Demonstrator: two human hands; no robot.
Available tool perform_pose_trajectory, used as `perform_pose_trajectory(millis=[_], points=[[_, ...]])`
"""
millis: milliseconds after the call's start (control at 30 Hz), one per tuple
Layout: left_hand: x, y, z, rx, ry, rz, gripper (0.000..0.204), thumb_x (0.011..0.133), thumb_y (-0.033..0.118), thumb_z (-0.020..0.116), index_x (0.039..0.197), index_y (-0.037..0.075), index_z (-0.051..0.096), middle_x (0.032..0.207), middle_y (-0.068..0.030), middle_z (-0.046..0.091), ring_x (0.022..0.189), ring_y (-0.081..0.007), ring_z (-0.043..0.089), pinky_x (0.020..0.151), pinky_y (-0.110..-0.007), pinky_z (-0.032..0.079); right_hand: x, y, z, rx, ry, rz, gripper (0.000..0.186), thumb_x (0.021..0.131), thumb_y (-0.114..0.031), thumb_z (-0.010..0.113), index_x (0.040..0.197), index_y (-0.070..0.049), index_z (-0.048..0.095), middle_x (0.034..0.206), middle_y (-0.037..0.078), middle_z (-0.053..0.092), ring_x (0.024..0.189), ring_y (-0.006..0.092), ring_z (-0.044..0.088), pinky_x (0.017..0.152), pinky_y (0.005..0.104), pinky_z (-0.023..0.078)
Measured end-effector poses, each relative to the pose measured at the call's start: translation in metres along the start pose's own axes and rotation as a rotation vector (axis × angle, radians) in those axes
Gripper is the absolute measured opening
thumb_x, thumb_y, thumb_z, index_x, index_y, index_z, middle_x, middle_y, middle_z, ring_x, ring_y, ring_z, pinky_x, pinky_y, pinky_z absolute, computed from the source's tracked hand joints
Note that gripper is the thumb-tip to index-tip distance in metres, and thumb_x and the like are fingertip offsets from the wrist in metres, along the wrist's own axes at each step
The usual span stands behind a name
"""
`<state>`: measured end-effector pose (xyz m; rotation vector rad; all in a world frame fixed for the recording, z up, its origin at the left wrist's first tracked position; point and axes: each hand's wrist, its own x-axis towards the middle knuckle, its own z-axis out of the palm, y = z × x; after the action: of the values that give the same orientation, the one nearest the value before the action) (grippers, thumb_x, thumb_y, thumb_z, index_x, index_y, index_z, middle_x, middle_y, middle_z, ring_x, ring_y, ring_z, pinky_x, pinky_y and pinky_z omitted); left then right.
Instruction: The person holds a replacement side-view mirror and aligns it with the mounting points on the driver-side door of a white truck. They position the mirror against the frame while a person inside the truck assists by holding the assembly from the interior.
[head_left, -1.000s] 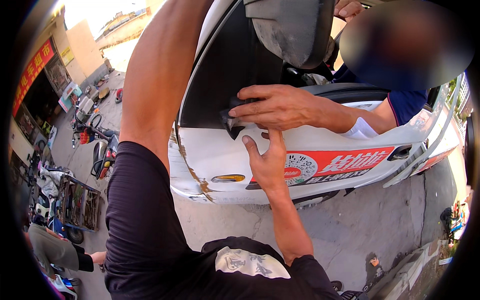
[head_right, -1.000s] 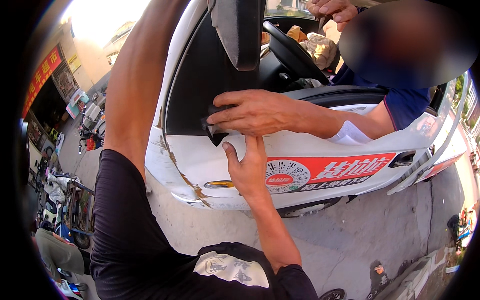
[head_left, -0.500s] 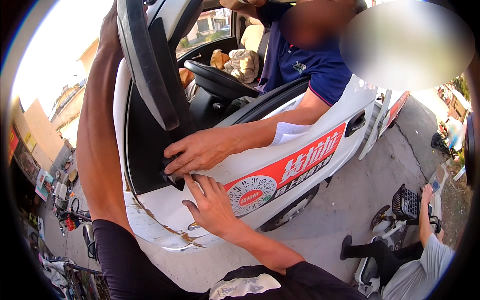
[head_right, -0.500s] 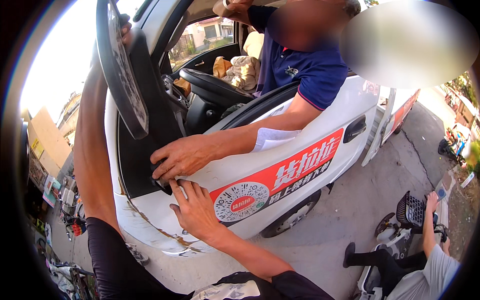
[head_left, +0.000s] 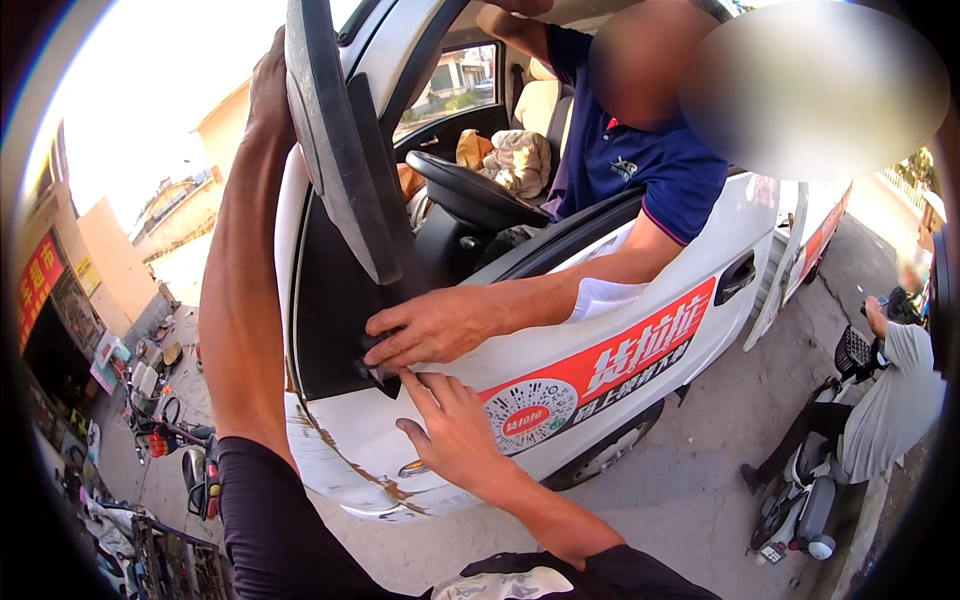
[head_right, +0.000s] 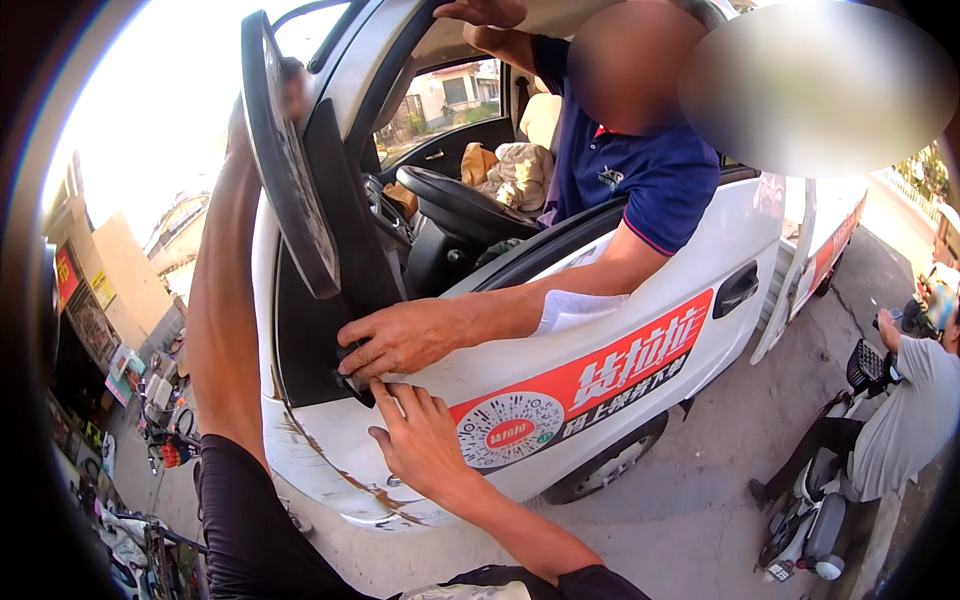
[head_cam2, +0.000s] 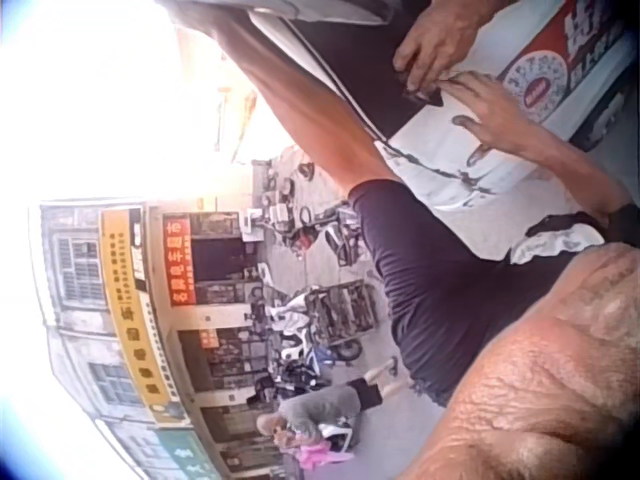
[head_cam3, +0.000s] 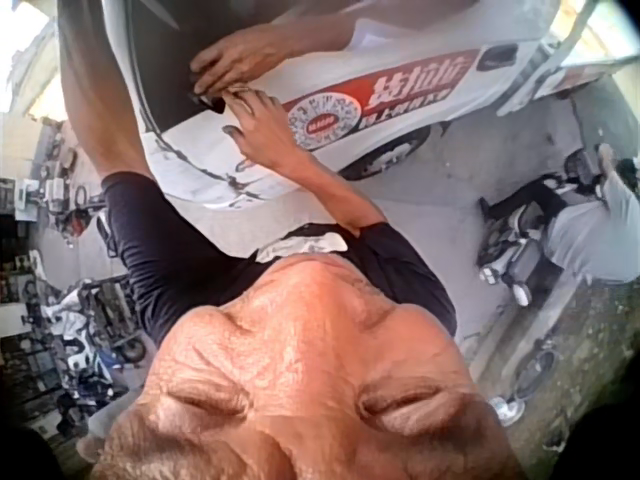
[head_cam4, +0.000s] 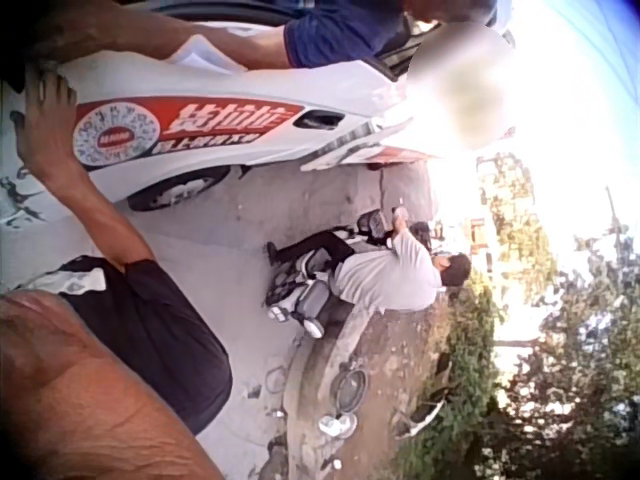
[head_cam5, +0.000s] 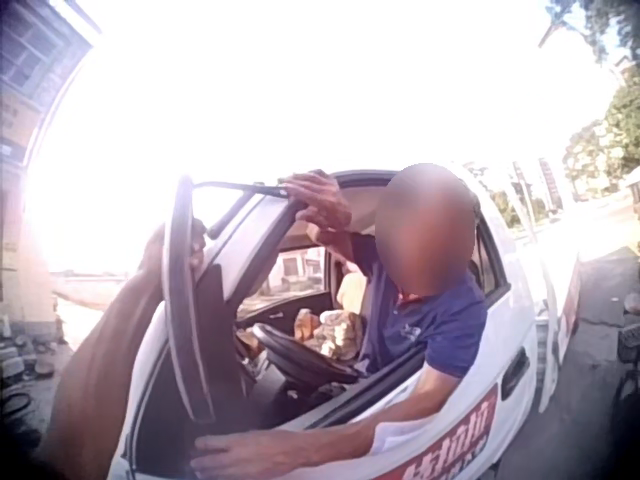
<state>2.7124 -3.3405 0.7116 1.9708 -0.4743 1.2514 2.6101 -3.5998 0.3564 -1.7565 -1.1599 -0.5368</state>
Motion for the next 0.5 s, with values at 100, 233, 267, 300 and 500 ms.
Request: perform_pose_trajectory(millis=[100,233,267,300,500], points=[[0.001,0.001,-0.003,0.023,0.029,0.018,0.039,0.111,0.025,0.032,0.138,0.011,0.056,0.105,-0.0138,0.071,0.087,-0.0173,0.073,0.077,-0.033,0.062,0.005,-0.007,-0.032,0.126,0.054,-0.090,0.055,0.082,-0.010,0.078,0.133,0.001,0.059,0.111,0.016,0.063,0.098,0.0336,0.063,0.082,0.0421,0.051],[-0.002,-0.010,-0.008,-0.205,-0.019,0.031,0.032,0.105,0.020,0.050,0.127,0.000,0.059,0.096,-0.0123,0.068,0.075,-0.0160,0.068,0.064,-0.028,0.056,0.051,0.000,-0.086,0.163,0.370,-0.269,0.056,0.082,0.000,0.077,0.135,0.001,0.060,0.106,0.015,0.068,0.095,0.0307,0.067,0.080,0.0384,0.053],[0.001,-0.006,-0.003,-0.397,-0.063,0.040,0.030,0.100,0.018,0.062,0.118,-0.005,0.063,0.090,-0.0108,0.067,0.070,-0.0157,0.065,0.057,-0.026,0.052,0.067,0.005,-0.104,0.127,0.384,-0.298,0.059,0.083,0.000,0.076,0.138,0.001,0.057,0.106,0.015,0.068,0.096,0.0293,0.068,0.080,0.0376,0.053],[-0.004,0.003,0.008,-0.357,0.013,-0.023,0.027,0.101,0.016,0.059,0.119,-0.004,0.063,0.090,-0.0104,0.067,0.070,-0.0157,0.065,0.057,-0.026,0.052,0.085,0.013,-0.120,0.086,0.398,-0.323,0.062,0.084,0.000,0.076,0.142,0.001,0.054,0.107,0.015,0.069,0.097,0.0278,0.068,0.079,0.0368,0.053],[-0.003,0.004,-0.004,-0.302,0.076,-0.075,0.027,0.104,0.019,0.053,0.117,-0.002,0.063,0.089,-0.0099,0.067,0.071,-0.0156,0.065,0.058,-0.026,0.052,0.203,0.023,-0.166,-0.077,0.357,-0.308,0.065,0.089,-0.009,0.068,0.149,0.000,0.043,0.088,0.012,0.071,0.085,0.0331,0.068,0.075,0.0436,0.051]])
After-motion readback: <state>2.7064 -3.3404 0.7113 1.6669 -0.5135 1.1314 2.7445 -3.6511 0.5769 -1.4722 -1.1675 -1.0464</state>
